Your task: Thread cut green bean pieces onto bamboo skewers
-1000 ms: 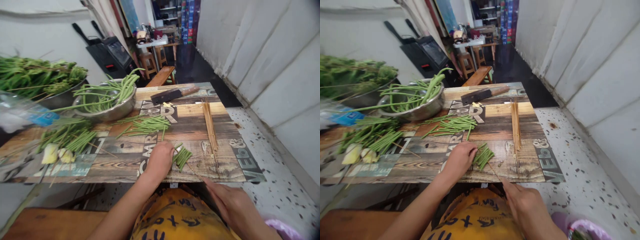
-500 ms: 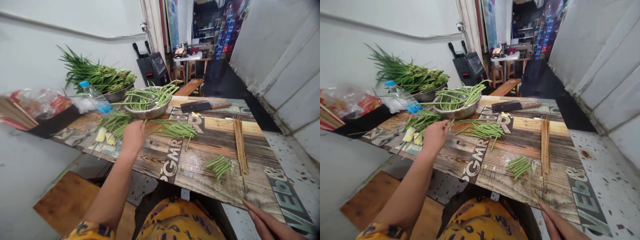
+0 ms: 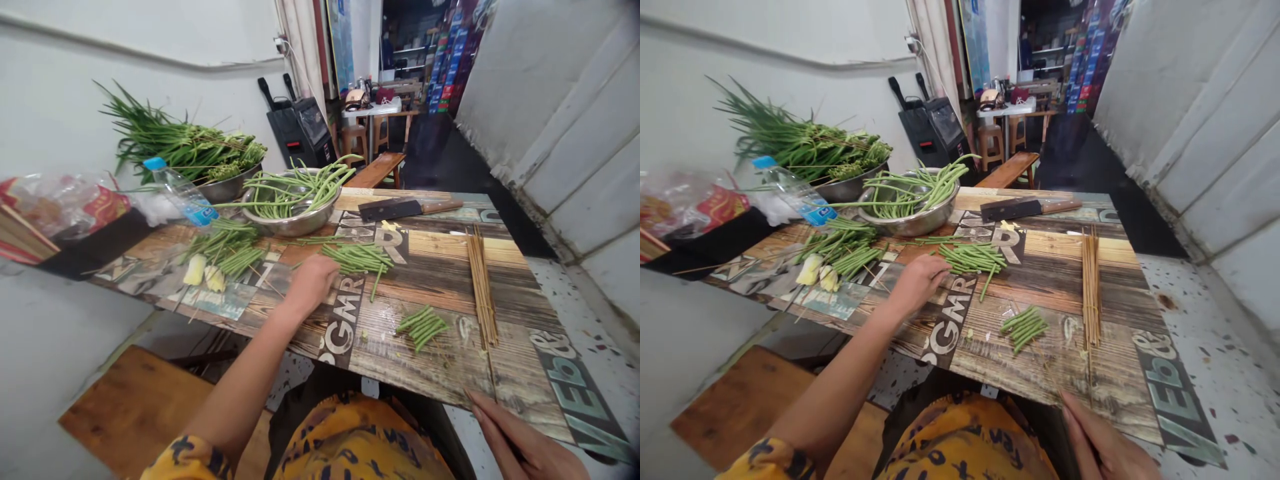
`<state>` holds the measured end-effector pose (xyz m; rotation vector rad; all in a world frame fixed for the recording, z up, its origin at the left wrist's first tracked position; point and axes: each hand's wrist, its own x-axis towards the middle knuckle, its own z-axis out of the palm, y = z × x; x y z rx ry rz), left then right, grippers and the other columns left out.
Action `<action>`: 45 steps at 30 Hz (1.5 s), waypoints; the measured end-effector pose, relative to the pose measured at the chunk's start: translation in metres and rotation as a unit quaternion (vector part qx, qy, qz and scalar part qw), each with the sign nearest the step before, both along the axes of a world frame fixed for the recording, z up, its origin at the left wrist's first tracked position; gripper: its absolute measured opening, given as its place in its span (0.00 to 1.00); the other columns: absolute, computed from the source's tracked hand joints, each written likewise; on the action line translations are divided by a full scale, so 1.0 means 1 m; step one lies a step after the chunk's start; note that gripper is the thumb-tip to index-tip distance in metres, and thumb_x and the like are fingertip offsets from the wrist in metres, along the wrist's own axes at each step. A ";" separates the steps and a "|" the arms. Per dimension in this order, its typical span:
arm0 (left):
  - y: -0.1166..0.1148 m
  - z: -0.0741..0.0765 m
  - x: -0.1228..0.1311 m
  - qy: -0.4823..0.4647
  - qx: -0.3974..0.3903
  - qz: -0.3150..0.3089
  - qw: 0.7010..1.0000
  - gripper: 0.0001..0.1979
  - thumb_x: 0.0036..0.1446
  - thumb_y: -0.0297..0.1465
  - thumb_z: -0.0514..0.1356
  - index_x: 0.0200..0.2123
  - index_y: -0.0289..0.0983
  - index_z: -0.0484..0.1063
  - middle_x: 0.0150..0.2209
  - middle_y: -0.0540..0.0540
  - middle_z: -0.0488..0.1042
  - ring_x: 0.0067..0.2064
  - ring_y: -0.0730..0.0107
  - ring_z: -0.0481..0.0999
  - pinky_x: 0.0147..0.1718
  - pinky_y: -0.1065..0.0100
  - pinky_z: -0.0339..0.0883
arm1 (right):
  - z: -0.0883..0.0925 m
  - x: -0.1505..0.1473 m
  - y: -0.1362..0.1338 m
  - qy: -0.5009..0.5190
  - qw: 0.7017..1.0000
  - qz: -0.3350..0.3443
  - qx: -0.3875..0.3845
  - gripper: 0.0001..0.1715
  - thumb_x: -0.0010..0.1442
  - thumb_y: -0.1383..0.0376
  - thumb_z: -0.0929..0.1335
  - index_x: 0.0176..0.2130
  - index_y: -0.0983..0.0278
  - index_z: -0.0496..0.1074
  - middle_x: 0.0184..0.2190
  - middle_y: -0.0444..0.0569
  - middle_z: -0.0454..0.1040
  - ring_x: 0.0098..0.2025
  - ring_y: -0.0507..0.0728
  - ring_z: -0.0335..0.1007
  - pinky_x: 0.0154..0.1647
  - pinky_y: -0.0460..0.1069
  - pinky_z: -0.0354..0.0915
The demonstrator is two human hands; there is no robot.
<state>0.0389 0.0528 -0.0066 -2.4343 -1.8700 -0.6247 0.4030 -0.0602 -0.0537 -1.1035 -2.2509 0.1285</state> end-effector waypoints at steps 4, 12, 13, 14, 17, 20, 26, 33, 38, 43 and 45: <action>0.011 -0.003 0.017 0.017 -0.025 -0.012 0.999 0.07 0.55 0.27 0.57 0.33 0.35 0.76 0.35 0.43 0.75 0.40 0.63 0.71 0.42 0.65 0.63 | 0.003 -0.006 -0.002 0.003 1.000 -0.002 -0.010 0.15 0.61 0.64 0.62 0.47 0.64 0.71 0.38 0.47 0.79 0.34 0.54 0.78 0.34 0.41 0.73; 0.025 0.004 0.036 0.160 -0.039 0.001 0.986 0.09 0.56 0.28 0.55 0.27 0.36 0.74 0.31 0.42 0.72 0.40 0.60 0.68 0.39 0.62 0.57 | 0.011 -0.016 -0.007 0.040 0.998 -0.023 -0.035 0.15 0.62 0.67 0.61 0.45 0.63 0.73 0.36 0.47 0.80 0.33 0.54 0.78 0.33 0.42 0.73; 0.024 0.009 0.037 0.171 -0.039 -0.001 0.984 0.10 0.56 0.27 0.54 0.27 0.35 0.74 0.31 0.41 0.73 0.40 0.59 0.68 0.39 0.61 0.56 | 0.012 -0.017 -0.008 0.043 0.998 -0.025 -0.036 0.15 0.62 0.67 0.61 0.45 0.63 0.73 0.37 0.48 0.80 0.34 0.54 0.78 0.34 0.42 0.73; 0.022 0.013 0.038 0.170 -0.038 -0.003 0.985 0.10 0.56 0.27 0.54 0.27 0.35 0.74 0.31 0.41 0.73 0.40 0.59 0.68 0.40 0.61 0.56 | 0.013 -0.017 -0.008 0.046 0.998 -0.027 -0.036 0.15 0.62 0.67 0.61 0.45 0.64 0.73 0.37 0.48 0.80 0.34 0.54 0.78 0.34 0.42 0.73; 0.005 0.025 0.044 0.091 -0.015 0.001 0.996 0.08 0.56 0.28 0.55 0.30 0.36 0.74 0.32 0.43 0.75 0.40 0.60 0.69 0.41 0.61 0.57 | 0.016 -0.019 -0.010 0.054 0.997 -0.038 -0.031 0.15 0.62 0.68 0.61 0.45 0.64 0.74 0.36 0.48 0.80 0.33 0.53 0.78 0.33 0.42 0.73; -0.022 0.025 0.062 -0.030 -0.023 -0.020 0.999 0.07 0.56 0.29 0.56 0.34 0.38 0.74 0.34 0.46 0.76 0.38 0.64 0.71 0.40 0.64 0.61 | 0.019 -0.020 -0.011 0.065 0.996 -0.059 -0.019 0.15 0.62 0.68 0.61 0.44 0.64 0.74 0.35 0.48 0.80 0.32 0.54 0.78 0.32 0.41 0.73; -0.057 0.009 0.096 -0.061 -0.073 -0.057 0.994 0.07 0.57 0.27 0.55 0.34 0.37 0.74 0.34 0.45 0.76 0.37 0.65 0.72 0.39 0.66 0.64 | 0.022 -0.020 -0.012 0.062 0.994 -0.085 -0.035 0.16 0.62 0.66 0.61 0.45 0.60 0.75 0.35 0.46 0.80 0.33 0.54 0.78 0.32 0.42 0.73; -0.025 0.030 -0.007 0.096 0.014 0.213 0.972 0.11 0.55 0.31 0.54 0.32 0.34 0.75 0.33 0.39 0.77 0.35 0.57 0.74 0.36 0.62 0.65 | 0.016 -0.017 -0.011 0.049 0.996 -0.070 -0.026 0.14 0.62 0.66 0.61 0.44 0.63 0.73 0.35 0.46 0.80 0.32 0.53 0.78 0.32 0.41 0.73; -0.006 0.030 -0.036 0.074 0.049 0.207 0.974 0.13 0.54 0.29 0.53 0.36 0.33 0.76 0.39 0.41 0.77 0.40 0.60 0.75 0.41 0.65 0.66 | 0.013 -0.019 -0.008 0.011 0.998 -0.053 0.017 0.14 0.64 0.66 0.60 0.44 0.66 0.71 0.34 0.50 0.80 0.32 0.52 0.78 0.31 0.40 0.72; 0.008 0.013 -0.021 0.061 -0.004 0.106 0.993 0.13 0.54 0.29 0.53 0.34 0.35 0.78 0.37 0.42 0.78 0.40 0.60 0.75 0.43 0.64 0.66 | 0.012 -0.020 -0.009 -0.005 0.999 -0.044 0.009 0.14 0.64 0.65 0.59 0.45 0.65 0.70 0.36 0.49 0.80 0.32 0.52 0.78 0.33 0.40 0.72; 0.014 0.015 -0.027 0.066 -0.010 0.117 0.991 0.13 0.53 0.29 0.54 0.35 0.35 0.78 0.37 0.42 0.79 0.40 0.59 0.75 0.43 0.64 0.66 | 0.011 -0.018 -0.009 -0.010 0.999 -0.041 0.006 0.14 0.64 0.65 0.59 0.46 0.64 0.70 0.36 0.48 0.80 0.32 0.52 0.78 0.33 0.40 0.73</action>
